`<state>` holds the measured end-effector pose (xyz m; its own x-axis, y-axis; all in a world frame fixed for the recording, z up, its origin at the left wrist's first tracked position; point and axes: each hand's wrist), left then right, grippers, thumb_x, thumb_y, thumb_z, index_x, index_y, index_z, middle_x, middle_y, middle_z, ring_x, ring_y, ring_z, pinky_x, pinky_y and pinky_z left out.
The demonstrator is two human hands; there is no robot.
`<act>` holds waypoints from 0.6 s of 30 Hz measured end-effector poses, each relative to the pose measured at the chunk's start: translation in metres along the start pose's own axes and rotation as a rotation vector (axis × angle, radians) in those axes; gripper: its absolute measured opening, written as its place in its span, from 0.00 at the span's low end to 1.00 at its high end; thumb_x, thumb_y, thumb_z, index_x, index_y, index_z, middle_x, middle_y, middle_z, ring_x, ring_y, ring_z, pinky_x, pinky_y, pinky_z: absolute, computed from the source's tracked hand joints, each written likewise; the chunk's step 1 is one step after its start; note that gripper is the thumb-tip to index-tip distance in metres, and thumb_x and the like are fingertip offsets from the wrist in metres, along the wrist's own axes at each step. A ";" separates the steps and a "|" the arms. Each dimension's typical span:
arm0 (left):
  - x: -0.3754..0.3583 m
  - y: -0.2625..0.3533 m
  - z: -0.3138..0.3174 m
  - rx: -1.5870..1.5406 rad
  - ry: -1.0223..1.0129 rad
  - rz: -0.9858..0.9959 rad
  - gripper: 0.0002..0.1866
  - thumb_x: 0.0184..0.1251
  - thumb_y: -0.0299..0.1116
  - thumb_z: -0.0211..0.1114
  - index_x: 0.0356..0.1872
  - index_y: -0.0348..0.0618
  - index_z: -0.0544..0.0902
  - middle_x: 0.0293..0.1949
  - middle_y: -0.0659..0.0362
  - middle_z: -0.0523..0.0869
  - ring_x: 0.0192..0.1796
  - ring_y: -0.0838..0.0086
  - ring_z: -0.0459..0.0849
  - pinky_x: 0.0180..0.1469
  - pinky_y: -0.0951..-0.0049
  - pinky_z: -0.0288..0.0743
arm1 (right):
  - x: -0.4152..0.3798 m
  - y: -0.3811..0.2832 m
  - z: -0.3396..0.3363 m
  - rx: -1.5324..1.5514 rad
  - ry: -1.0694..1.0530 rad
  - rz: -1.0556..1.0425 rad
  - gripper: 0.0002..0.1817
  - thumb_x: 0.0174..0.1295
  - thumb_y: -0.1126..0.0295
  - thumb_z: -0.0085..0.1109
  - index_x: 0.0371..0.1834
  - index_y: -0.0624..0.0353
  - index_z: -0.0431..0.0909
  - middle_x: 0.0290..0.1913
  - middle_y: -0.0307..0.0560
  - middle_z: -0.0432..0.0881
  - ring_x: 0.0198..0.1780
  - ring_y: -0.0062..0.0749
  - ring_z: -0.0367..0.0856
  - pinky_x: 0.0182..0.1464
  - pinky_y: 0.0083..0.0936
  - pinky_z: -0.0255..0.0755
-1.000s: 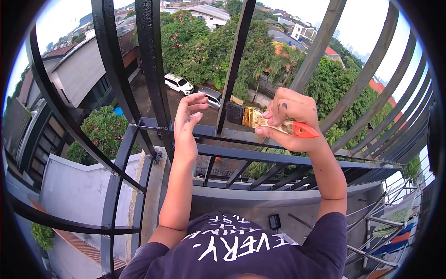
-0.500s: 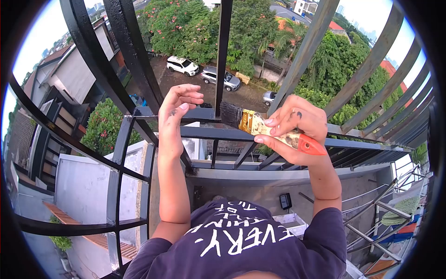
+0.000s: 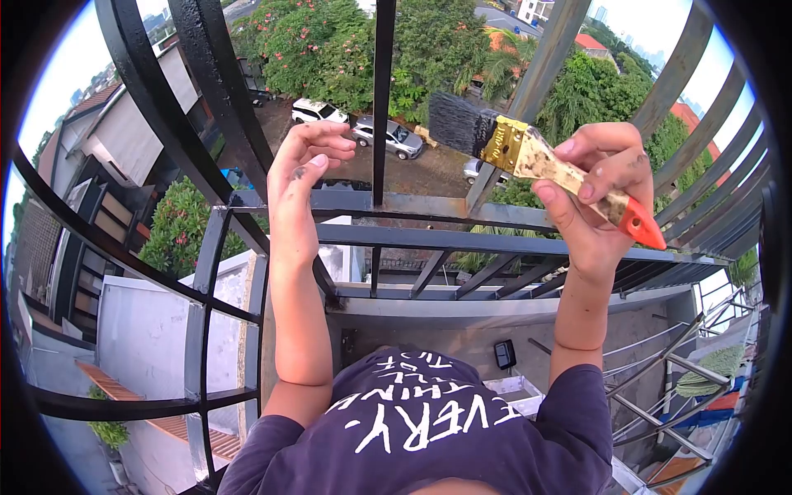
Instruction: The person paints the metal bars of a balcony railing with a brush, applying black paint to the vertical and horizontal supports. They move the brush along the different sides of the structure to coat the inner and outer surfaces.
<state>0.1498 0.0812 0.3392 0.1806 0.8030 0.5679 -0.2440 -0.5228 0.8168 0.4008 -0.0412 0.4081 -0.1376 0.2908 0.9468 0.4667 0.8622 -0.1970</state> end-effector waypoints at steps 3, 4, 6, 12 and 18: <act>0.008 0.008 0.000 0.016 0.000 0.039 0.23 0.65 0.37 0.54 0.55 0.32 0.81 0.47 0.54 0.86 0.53 0.70 0.84 0.59 0.72 0.71 | 0.010 0.002 -0.004 0.047 0.010 -0.088 0.19 0.53 0.88 0.73 0.35 0.58 0.72 0.49 0.56 0.78 0.47 0.32 0.84 0.50 0.31 0.86; 0.012 0.012 0.000 0.020 -0.002 0.057 0.23 0.65 0.37 0.54 0.56 0.32 0.81 0.47 0.54 0.86 0.53 0.70 0.84 0.59 0.72 0.71 | 0.016 0.003 -0.008 0.062 0.010 -0.101 0.18 0.52 0.88 0.74 0.36 0.58 0.73 0.48 0.55 0.78 0.46 0.31 0.84 0.50 0.31 0.85; 0.021 0.018 0.001 0.009 0.004 0.087 0.22 0.67 0.36 0.53 0.56 0.32 0.81 0.47 0.54 0.86 0.53 0.71 0.84 0.59 0.72 0.72 | 0.027 0.007 -0.017 0.089 0.008 -0.119 0.18 0.52 0.87 0.74 0.36 0.58 0.74 0.48 0.54 0.79 0.46 0.31 0.84 0.51 0.30 0.85; 0.069 0.031 0.005 -0.073 -0.025 0.176 0.23 0.73 0.36 0.47 0.58 0.28 0.79 0.51 0.50 0.86 0.55 0.67 0.84 0.63 0.68 0.74 | 0.090 0.016 -0.035 0.081 -0.029 -0.251 0.11 0.62 0.86 0.67 0.39 0.62 0.75 0.41 0.52 0.82 0.42 0.40 0.89 0.40 0.30 0.88; 0.124 0.071 0.025 -0.144 -0.021 0.322 0.34 0.81 0.46 0.31 0.63 0.28 0.78 0.57 0.46 0.84 0.57 0.61 0.82 0.65 0.64 0.73 | 0.177 0.024 -0.021 0.127 0.035 -0.542 0.11 0.62 0.81 0.70 0.37 0.56 0.75 0.35 0.45 0.85 0.36 0.29 0.89 0.36 0.20 0.79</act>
<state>0.1783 0.1363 0.4700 0.0916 0.5965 0.7974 -0.4237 -0.7013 0.5733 0.4064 0.0219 0.5762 -0.2988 -0.2207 0.9285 0.2276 0.9283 0.2939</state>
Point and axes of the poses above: each hand's wrist, its own x-axis towards the middle knuckle, its own z-axis out of the palm, y = z × x
